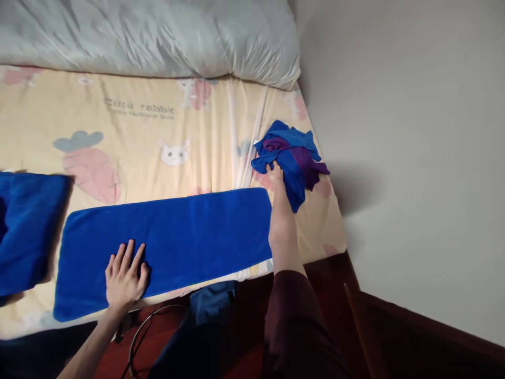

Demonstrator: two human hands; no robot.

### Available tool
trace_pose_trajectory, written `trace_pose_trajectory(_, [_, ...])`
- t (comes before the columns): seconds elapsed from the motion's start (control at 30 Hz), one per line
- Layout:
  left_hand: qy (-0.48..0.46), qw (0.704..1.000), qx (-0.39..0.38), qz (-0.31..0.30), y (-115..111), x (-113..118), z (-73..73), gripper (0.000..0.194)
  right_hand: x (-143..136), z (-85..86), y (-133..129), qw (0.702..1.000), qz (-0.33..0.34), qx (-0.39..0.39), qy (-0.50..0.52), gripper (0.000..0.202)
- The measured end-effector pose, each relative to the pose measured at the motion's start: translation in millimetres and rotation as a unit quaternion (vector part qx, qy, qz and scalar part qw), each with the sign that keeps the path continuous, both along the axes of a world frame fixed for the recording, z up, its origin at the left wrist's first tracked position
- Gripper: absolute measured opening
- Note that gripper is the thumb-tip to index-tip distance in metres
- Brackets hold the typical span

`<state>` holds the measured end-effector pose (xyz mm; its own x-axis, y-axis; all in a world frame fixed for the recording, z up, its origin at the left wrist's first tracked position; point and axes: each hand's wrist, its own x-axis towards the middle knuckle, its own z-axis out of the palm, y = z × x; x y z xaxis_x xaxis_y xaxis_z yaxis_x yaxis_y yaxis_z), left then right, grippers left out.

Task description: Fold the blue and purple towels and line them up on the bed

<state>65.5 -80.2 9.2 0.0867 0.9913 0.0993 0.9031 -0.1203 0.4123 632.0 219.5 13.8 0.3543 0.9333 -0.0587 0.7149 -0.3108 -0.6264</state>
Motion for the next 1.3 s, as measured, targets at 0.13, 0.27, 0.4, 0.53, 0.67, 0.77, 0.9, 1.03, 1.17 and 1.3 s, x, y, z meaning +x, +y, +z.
trace_pose_trajectory(0.13, [0.007,1.000,-0.004,0.003,-1,-1,-0.1,0.082,-13,2.5,-8,0.999,-0.042,-0.017,0.014,0.057])
trace_pose_trajectory(0.27, [-0.004,1.000,0.022,-0.010,-1,-1,-0.9,0.077,-48,0.7,-49,0.996,-0.016,0.055,-0.075,0.047])
trace_pose_trajectory(0.4, [-0.022,0.999,0.047,-0.007,0,1,-1.4,0.070,-68,6.3,-83,0.976,0.114,0.023,-0.182,0.035])
trace_pose_trajectory(0.53, [-0.021,0.998,0.059,-0.003,0,3,1.1,0.066,-59,30.4,-81,0.940,0.268,-0.034,-0.208,0.025])
trace_pose_trajectory(0.67, [-0.022,0.998,0.058,-0.009,0,2,1.6,0.065,-49,44.3,-66,0.911,0.362,-0.064,-0.188,0.012])
trace_pose_trajectory(0.77, [-0.024,0.998,0.055,-0.008,0,1,-0.7,0.065,-47,42.5,-64,0.929,0.317,-0.080,-0.171,0.011])
trace_pose_trajectory(0.9, [-0.025,0.999,0.047,0.000,-2,0,-3.4,0.067,-70,40.3,-84,0.961,0.169,-0.027,-0.219,0.012])
trace_pose_trajectory(1.03, [-0.010,0.999,0.043,-0.005,-3,0,-4.7,0.067,-159,38.3,-131,0.961,0.056,0.087,-0.255,0.034])
trace_pose_trajectory(1.17, [-0.007,0.999,0.044,-0.003,-2,0,-5.2,0.065,-276,24.8,-184,0.937,0.278,0.064,-0.203,0.049])
trace_pose_trajectory(1.3, [-0.021,0.999,0.031,0.002,-2,2,-3.4,0.066,-328,12.0,-203,0.938,0.284,0.012,-0.199,0.064])
